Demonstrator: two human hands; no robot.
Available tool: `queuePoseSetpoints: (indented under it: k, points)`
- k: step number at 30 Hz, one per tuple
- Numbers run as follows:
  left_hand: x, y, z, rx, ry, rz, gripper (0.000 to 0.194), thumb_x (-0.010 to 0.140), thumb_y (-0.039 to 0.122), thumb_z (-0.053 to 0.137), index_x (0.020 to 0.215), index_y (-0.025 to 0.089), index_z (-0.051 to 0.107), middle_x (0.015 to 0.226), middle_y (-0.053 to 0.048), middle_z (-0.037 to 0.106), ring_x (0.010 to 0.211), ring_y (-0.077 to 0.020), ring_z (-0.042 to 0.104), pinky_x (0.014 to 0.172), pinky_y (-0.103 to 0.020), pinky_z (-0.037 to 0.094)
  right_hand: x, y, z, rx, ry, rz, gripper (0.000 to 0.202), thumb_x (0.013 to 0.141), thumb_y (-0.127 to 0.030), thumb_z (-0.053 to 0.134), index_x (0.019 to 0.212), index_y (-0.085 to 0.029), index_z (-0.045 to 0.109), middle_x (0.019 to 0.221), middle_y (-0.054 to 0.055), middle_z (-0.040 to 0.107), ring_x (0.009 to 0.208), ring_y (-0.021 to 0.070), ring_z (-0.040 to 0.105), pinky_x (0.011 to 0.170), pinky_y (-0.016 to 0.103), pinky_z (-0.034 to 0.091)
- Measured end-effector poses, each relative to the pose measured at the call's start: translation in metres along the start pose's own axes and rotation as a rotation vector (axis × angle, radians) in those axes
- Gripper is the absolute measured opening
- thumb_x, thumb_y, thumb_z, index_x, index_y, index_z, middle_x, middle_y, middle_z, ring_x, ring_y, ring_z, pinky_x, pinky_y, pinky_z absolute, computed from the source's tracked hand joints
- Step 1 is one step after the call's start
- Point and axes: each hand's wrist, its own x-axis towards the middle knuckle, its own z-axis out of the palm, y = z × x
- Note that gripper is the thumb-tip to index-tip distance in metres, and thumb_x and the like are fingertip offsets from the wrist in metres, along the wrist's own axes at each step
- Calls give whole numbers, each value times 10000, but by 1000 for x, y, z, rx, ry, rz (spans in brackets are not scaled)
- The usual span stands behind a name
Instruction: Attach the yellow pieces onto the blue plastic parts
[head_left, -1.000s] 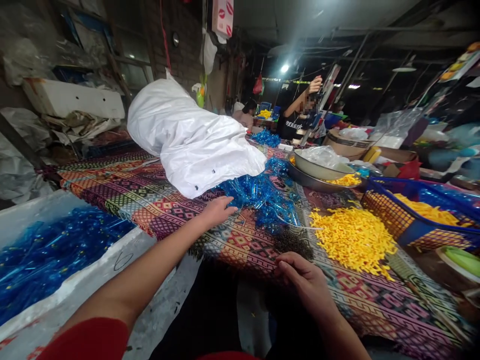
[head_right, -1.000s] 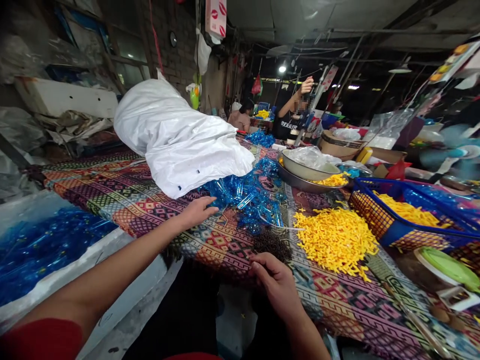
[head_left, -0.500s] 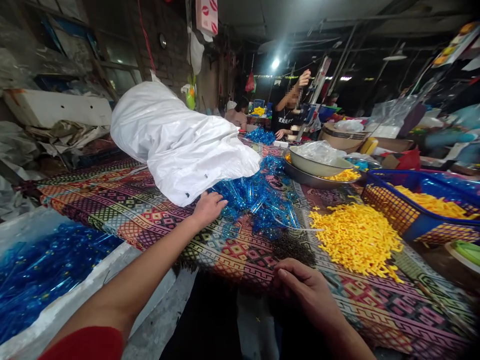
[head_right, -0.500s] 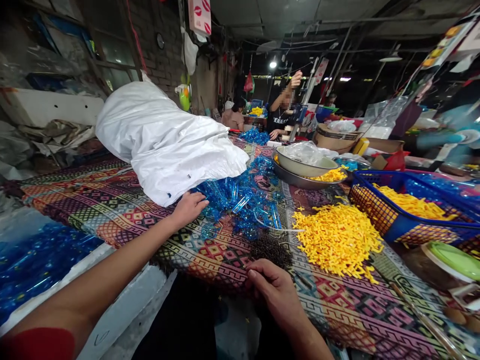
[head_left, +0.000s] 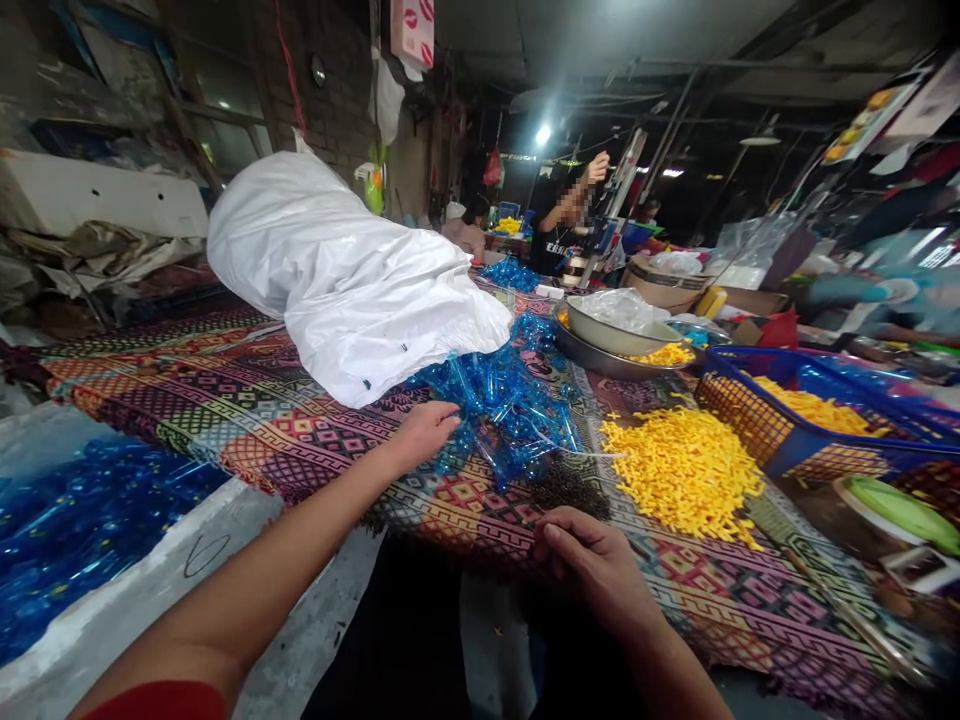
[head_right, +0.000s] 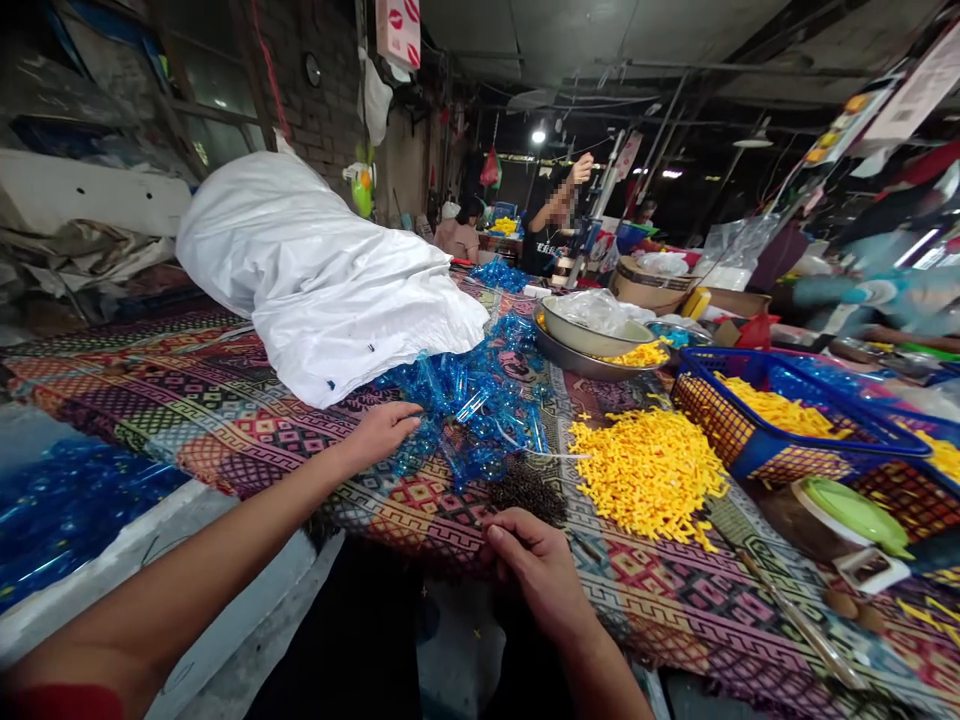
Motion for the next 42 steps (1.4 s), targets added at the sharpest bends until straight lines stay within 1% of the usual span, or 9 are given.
queuePoseSetpoints:
  k: [9, 14, 17, 22, 27, 32, 35, 39, 42]
  points:
    - [-42, 25, -6, 222, -141, 141, 186, 811, 325, 493, 799, 182, 611, 852, -77, 618, 880, -230, 563, 786, -334, 429, 0, 2, 5, 31, 38, 21, 279, 775, -436, 579, 811, -166, 640, 617, 0, 578, 491, 89, 438, 445, 208, 324]
    - [-55, 16, -4, 175, -125, 179, 170, 823, 210, 448, 912, 172, 588, 888, -79, 594, 895, -214, 544, 814, -332, 420, -3, -1, 9, -37, 55, 20, 270, 793, -417, 556, 827, -160, 631, 619, 3, 579, 493, 98, 444, 455, 223, 331]
    - [-53, 12, -7, 125, -65, 142, 215, 831, 158, 411, 967, 162, 577, 887, -80, 577, 885, -198, 541, 814, -320, 425, 7, -5, 4, -202, 95, -44, 256, 822, -398, 513, 826, -167, 623, 617, 10, 590, 508, 119, 477, 475, 239, 366]
    - [-32, 29, -1, 83, 26, 92, 249, 879, 210, 359, 1016, 150, 558, 941, -84, 556, 923, -180, 529, 861, -299, 416, 57, -11, -15, -766, 257, -426, 229, 845, -316, 478, 812, -171, 652, 848, 76, 636, 823, 198, 566, 758, 327, 434]
    - [-25, 37, 20, 140, -32, 63, 274, 763, 23, 384, 937, 139, 561, 1081, -125, 515, 989, -197, 515, 892, -314, 397, 89, -13, -16, -1276, 130, -267, 270, 771, -300, 589, 1015, -196, 642, 931, 84, 657, 924, 246, 541, 776, 342, 414]
    - [-36, 29, 15, 143, -47, 30, 259, 739, 26, 383, 886, 135, 565, 885, -118, 566, 885, -240, 548, 820, -381, 421, 91, -8, -12, -1278, 101, -238, 216, 775, -229, 556, 966, -211, 658, 934, 62, 654, 896, 210, 564, 749, 285, 404]
    - [-42, 25, 4, 134, -42, 31, 236, 732, 38, 387, 822, 153, 573, 863, -102, 562, 856, -230, 557, 798, -369, 435, 93, -3, -21, -1141, 194, -293, 148, 755, -180, 536, 815, -197, 670, 838, 52, 650, 822, 189, 575, 716, 269, 405]
    - [-50, 15, -4, -273, 218, -195, 214, 680, 46, 442, 807, 171, 562, 887, -73, 571, 898, -209, 563, 818, -345, 449, 103, -6, -28, -1019, 312, -355, 131, 754, -190, 513, 768, -173, 642, 765, 48, 642, 746, 182, 578, 676, 269, 419]
    - [-56, 8, -1, -754, 376, -514, 184, 666, 92, 464, 810, 182, 533, 666, -2, 553, 638, -165, 604, 607, -301, 506, 119, -18, -15, -977, 287, -408, 143, 771, -199, 503, 803, -176, 640, 758, 37, 652, 722, 172, 589, 666, 262, 433]
